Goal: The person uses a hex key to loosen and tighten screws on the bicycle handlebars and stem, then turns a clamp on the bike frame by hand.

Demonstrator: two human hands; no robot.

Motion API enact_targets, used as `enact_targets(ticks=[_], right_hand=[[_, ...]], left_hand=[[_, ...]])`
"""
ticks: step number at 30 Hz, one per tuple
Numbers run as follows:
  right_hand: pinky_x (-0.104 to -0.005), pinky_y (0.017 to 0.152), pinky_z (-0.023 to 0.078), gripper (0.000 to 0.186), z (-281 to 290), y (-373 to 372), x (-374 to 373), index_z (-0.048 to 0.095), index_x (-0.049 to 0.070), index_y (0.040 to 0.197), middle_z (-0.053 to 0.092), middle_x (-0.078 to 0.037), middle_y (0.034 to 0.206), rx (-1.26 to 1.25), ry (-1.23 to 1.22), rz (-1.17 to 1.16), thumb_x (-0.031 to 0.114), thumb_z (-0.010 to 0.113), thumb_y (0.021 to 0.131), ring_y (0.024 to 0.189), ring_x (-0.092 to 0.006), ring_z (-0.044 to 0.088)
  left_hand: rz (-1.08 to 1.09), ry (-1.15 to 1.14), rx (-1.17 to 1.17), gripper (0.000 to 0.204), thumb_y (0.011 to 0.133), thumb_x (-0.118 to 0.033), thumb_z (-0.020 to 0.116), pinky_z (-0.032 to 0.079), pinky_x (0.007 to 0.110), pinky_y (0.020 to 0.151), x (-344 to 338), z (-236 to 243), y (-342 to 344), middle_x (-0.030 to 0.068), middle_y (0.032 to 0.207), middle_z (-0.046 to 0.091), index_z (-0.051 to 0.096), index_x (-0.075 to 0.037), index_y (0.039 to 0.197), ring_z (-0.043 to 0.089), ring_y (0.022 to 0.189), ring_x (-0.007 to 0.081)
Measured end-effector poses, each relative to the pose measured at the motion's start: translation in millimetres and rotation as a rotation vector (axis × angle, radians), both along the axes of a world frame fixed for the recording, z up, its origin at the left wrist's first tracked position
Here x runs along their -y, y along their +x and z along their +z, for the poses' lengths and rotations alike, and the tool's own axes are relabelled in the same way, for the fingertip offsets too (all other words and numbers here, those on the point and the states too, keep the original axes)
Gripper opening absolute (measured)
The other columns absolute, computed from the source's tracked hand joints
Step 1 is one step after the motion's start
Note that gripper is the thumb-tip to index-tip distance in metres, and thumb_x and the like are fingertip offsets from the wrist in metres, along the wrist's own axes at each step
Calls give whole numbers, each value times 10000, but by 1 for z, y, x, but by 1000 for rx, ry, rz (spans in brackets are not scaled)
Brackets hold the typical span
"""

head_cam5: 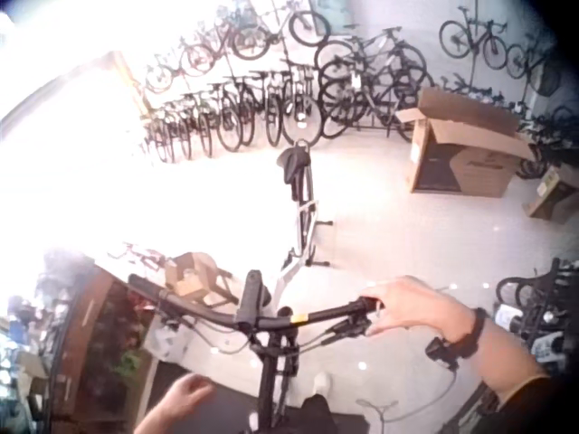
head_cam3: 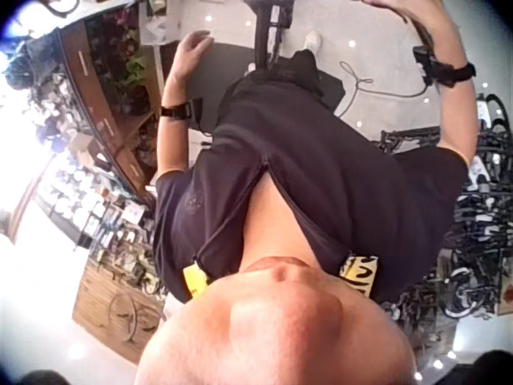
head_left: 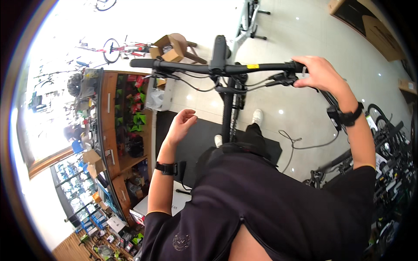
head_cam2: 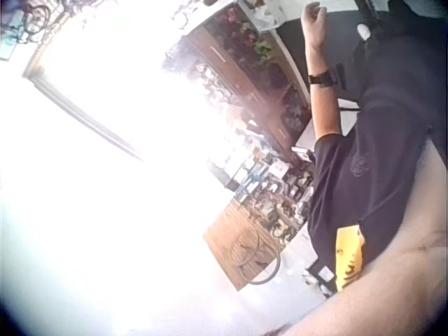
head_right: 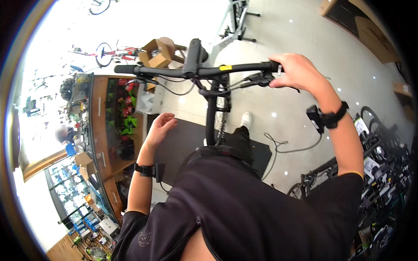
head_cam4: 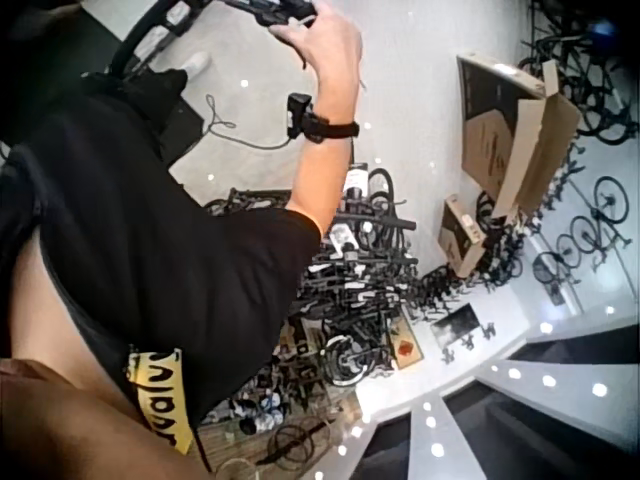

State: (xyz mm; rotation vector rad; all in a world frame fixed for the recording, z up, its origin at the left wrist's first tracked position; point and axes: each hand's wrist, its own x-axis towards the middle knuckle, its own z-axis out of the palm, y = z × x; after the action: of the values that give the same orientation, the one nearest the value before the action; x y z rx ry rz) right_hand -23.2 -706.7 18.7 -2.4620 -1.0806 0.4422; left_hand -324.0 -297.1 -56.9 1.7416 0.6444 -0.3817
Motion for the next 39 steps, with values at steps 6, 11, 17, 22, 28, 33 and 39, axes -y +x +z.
enact_targets(ticks=[6, 11, 17, 22, 28, 33, 39], right_hand=[[-412, 804, 515, 639, 2, 15, -7, 650, 26, 1152, 690, -166, 997, -162, -203, 9, 341, 864, 639, 904, -332, 659], [-422, 765, 525, 582, -1, 13, -8, 675, 35, 1017, 696, -152, 886, -90, -234, -48, 423, 865, 627, 868, -323, 673], [-436, 794, 520, 585, -7, 19, -18, 661, 48, 1011, 695, -169, 943, -65, -232, -23, 377, 889, 585, 923, -350, 667], [-420, 782, 505, 603, -3, 16, -12, 616, 14, 1033, 657, -168, 946, -67, -221, -40, 306, 887, 581, 903, -351, 636], [-428, 826, 526, 686, 0, 2, -14, 582, 44, 1135, 654, -168, 1000, 5, -237, -17, 342, 895, 602, 946, -350, 648], [-381, 657, 569, 831, -29, -26, -5, 474, 39, 1320, 605, -146, 1087, 458, -132, 74, 433, 845, 690, 751, -331, 684], [-376, 631, 582, 779, -30, -46, -23, 485, -14, 1171, 596, -167, 982, 535, -283, -77, 498, 830, 695, 709, -323, 684]], left_hand=[[-105, 69, -48, 333, 935, -112, 660, 513, 267, 828, 29, -8, -45, 69, 1022, 644, 571, 2, 1235, 624, 932, 136], [81, 138, -52, 316, 927, -103, 666, 518, 273, 833, 21, -27, -112, 76, 1033, 652, 577, 3, 1211, 625, 940, 131], [210, 147, -85, 303, 927, -96, 660, 522, 270, 830, 26, -25, -160, 69, 1013, 663, 581, 4, 1202, 631, 924, 130], [165, 179, -73, 294, 924, -92, 658, 536, 282, 799, 30, 2, -118, 90, 1009, 676, 583, 12, 1189, 649, 919, 142], [-10, 240, 32, 318, 905, -105, 663, 548, 341, 815, 38, 1, -66, 149, 989, 693, 585, 26, 1184, 676, 932, 224], [-333, 286, 55, 329, 885, -142, 649, 534, 392, 865, 45, -25, -35, 186, 1039, 693, 603, 8, 1174, 678, 966, 322], [-421, 342, 134, 339, 887, -142, 653, 532, 410, 857, 55, -15, -24, 184, 1084, 678, 592, -2, 1190, 666, 984, 332]])
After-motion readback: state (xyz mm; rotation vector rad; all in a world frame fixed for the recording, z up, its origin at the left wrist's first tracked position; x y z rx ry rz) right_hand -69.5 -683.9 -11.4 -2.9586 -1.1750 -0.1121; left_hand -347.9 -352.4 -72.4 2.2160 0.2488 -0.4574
